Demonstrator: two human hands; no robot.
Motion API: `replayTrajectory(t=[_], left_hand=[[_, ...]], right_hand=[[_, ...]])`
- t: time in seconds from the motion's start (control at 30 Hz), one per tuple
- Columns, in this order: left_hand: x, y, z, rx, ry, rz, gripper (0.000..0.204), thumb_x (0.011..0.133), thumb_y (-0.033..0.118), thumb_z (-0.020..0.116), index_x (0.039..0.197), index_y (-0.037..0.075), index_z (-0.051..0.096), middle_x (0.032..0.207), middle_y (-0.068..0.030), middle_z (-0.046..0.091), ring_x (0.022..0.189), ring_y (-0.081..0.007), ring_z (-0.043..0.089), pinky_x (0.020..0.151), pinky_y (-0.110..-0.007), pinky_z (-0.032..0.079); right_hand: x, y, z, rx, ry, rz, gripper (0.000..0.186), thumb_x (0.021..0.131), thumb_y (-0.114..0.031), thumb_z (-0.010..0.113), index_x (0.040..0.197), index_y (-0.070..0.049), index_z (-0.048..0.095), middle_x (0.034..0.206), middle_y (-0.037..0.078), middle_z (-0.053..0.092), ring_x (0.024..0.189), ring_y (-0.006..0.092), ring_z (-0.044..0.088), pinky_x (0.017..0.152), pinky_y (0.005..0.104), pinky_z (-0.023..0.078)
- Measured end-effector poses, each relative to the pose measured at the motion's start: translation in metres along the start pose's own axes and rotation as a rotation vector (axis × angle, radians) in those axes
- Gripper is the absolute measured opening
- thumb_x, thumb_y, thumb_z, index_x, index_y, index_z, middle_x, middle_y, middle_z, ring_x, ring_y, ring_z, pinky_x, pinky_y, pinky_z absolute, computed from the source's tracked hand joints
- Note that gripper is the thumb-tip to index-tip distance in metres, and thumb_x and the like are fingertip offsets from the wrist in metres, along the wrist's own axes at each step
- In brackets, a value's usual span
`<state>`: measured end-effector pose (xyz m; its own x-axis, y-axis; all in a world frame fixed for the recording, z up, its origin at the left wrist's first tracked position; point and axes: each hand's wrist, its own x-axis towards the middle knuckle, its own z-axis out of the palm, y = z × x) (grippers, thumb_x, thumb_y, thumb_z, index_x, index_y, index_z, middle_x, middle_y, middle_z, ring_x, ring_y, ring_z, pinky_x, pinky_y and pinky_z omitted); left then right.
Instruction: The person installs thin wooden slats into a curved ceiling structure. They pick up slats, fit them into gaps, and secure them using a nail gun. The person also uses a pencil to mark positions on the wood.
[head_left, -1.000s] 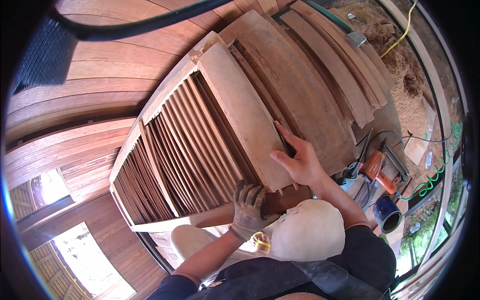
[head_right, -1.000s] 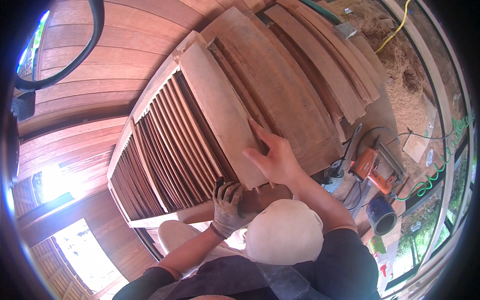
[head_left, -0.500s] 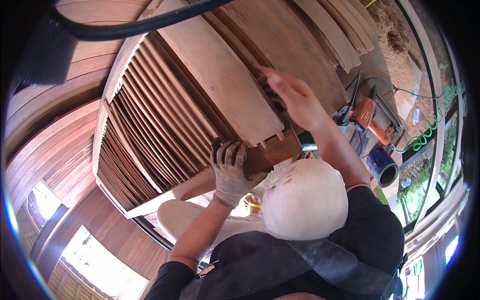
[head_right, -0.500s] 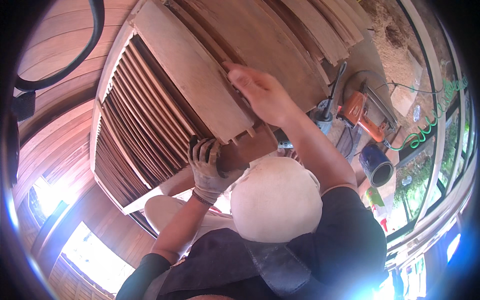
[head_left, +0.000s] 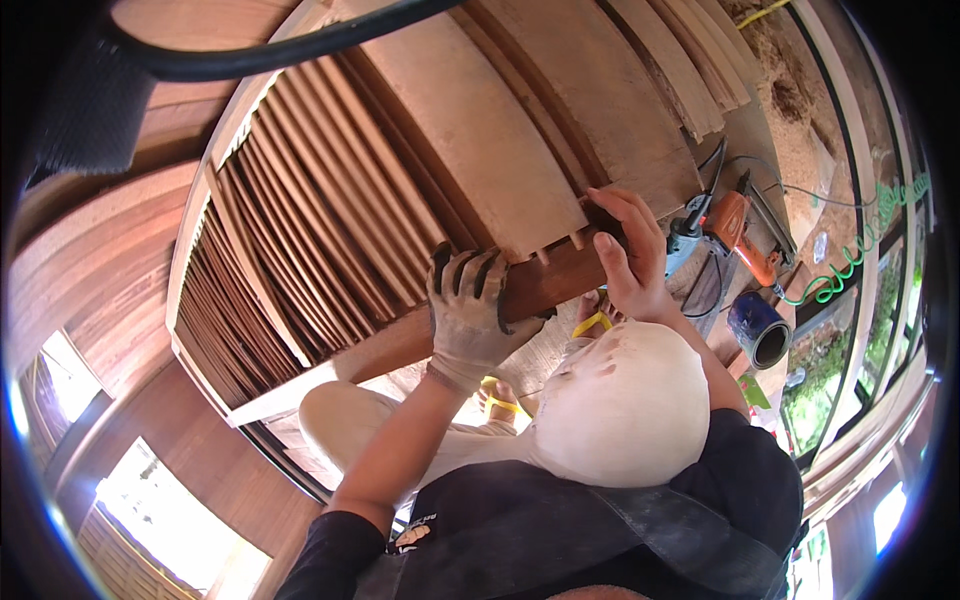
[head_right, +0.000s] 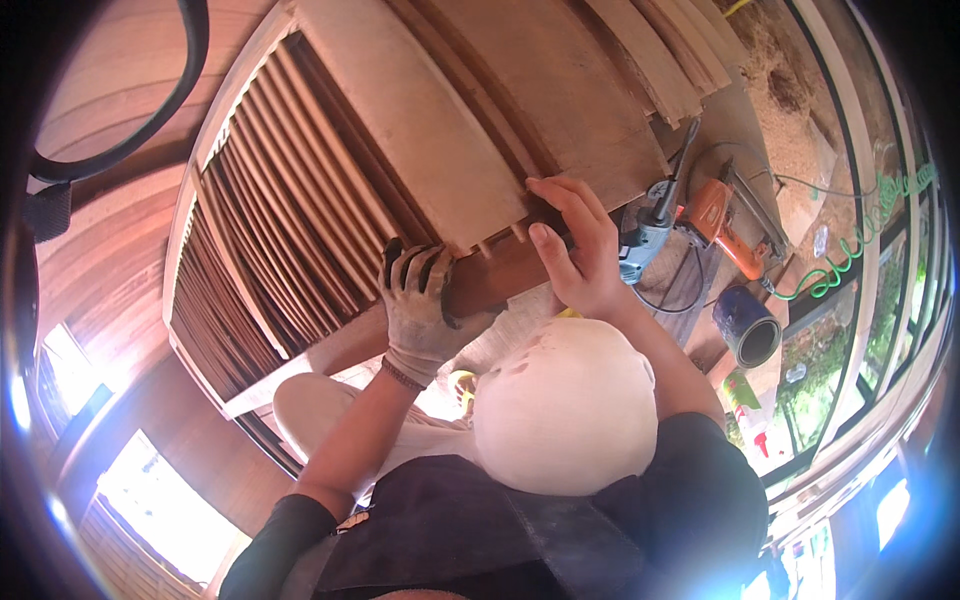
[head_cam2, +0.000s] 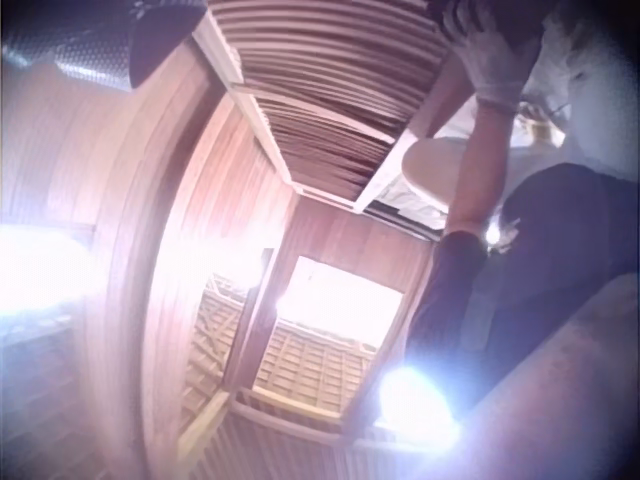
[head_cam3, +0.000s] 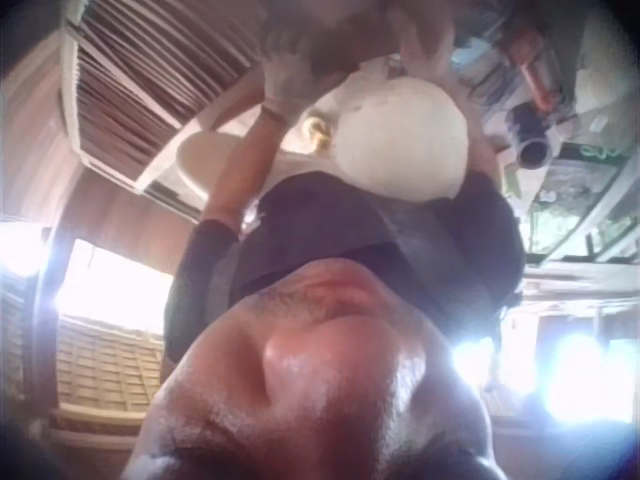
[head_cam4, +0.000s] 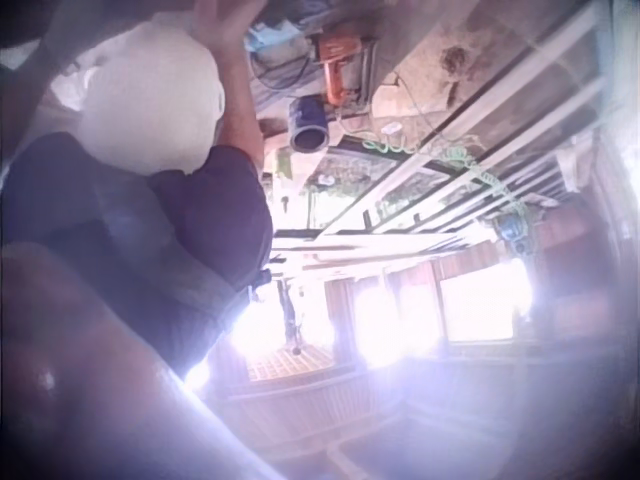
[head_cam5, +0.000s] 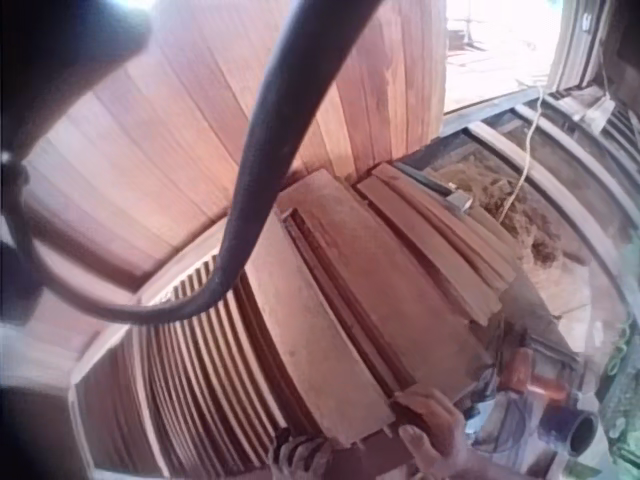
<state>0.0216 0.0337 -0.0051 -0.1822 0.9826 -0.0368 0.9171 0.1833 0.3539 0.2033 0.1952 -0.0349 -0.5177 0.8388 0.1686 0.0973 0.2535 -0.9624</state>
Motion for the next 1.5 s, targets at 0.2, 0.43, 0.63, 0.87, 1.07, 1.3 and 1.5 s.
replayTrajectory(t=[0.2,0.43,0.63,0.87,1.07,1.3,1.5], left_hand=[[-0.002,-0.002,-0.005,0.028,-0.111,-0.041,0.092,0.067,0.061,0.083,0.139,0.011,0.056,0.137,-0.0121,0.053,0.134,-0.0370,0.044,0.120,-0.059,0.026],[-0.012,-0.003,-0.007,-0.041,-0.219,-0.087,0.090,0.083,0.062,0.068,0.150,0.006,0.048,0.147,-0.0193,0.048,0.146,-0.0398,0.036,0.123,-0.060,0.020],[-0.043,-0.001,-0.049,-0.163,-0.273,-0.045,0.080,0.093,0.055,0.061,0.151,0.002,0.045,0.157,-0.0226,0.042,0.151,-0.0408,0.031,0.125,-0.054,0.023],[-0.076,-0.113,-0.163,-0.315,-0.118,-0.347,0.072,0.095,0.042,0.071,0.149,0.001,0.047,0.146,-0.0212,0.056,0.138,-0.0359,0.052,0.119,-0.046,0.040],[-0.171,-0.262,-0.122,-0.038,0.234,-0.871,0.097,0.081,0.055,0.083,0.154,0.004,0.043,0.149,-0.0233,0.052,0.136,-0.0361,0.053,0.114,-0.043,0.045],[-0.152,-0.250,-0.076,0.211,0.285,-0.977,0.101,0.080,0.054,0.082,0.157,0.007,0.036,0.150,-0.0226,0.043,0.140,-0.0397,0.037,0.119,-0.050,0.031],[-0.149,-0.248,-0.068,0.075,0.481,-0.910,0.075,0.086,0.025,0.074,0.153,0.011,0.044,0.146,-0.0242,0.045,0.138,-0.0430,0.039,0.119,-0.054,0.032]], right_hand=[[-0.007,0.015,0.013,-0.129,0.043,-0.008,0.037,0.092,-0.009,0.067,0.127,0.004,0.065,0.118,0.019,0.068,0.107,0.0313,0.066,0.095,0.0392,0.051],[0.026,-0.009,0.017,0.068,-0.070,0.347,0.054,0.101,-0.024,0.066,0.142,0.008,0.052,0.128,0.016,0.064,0.115,0.0218,0.061,0.101,0.0340,0.046],[0.062,-0.015,0.032,-0.034,-0.167,0.406,0.060,0.101,-0.028,0.067,0.144,0.009,0.050,0.136,0.019,0.061,0.124,0.0241,0.057,0.106,0.0360,0.044],[0.053,-0.004,0.004,0.146,0.090,0.414,0.056,0.100,-0.019,0.069,0.146,0.008,0.049,0.142,0.018,0.057,0.127,0.0232,0.056,0.108,0.0345,0.043],[0.076,0.027,-0.011,0.084,0.122,0.428,0.056,0.100,-0.020,0.068,0.145,0.006,0.050,0.134,0.015,0.063,0.119,0.0210,0.061,0.100,0.0321,0.048],[0.105,0.015,-0.029,-0.993,-0.173,0.239,0.050,0.096,-0.026,0.072,0.137,0.001,0.061,0.129,0.022,0.065,0.114,0.0319,0.066,0.099,0.0369,0.050],[0.130,-0.095,0.087,-0.804,-0.569,0.176,0.055,0.095,-0.038,0.070,0.134,0.000,0.061,0.129,0.025,0.064,0.117,0.0400,0.064,0.098,0.0463,0.051]])
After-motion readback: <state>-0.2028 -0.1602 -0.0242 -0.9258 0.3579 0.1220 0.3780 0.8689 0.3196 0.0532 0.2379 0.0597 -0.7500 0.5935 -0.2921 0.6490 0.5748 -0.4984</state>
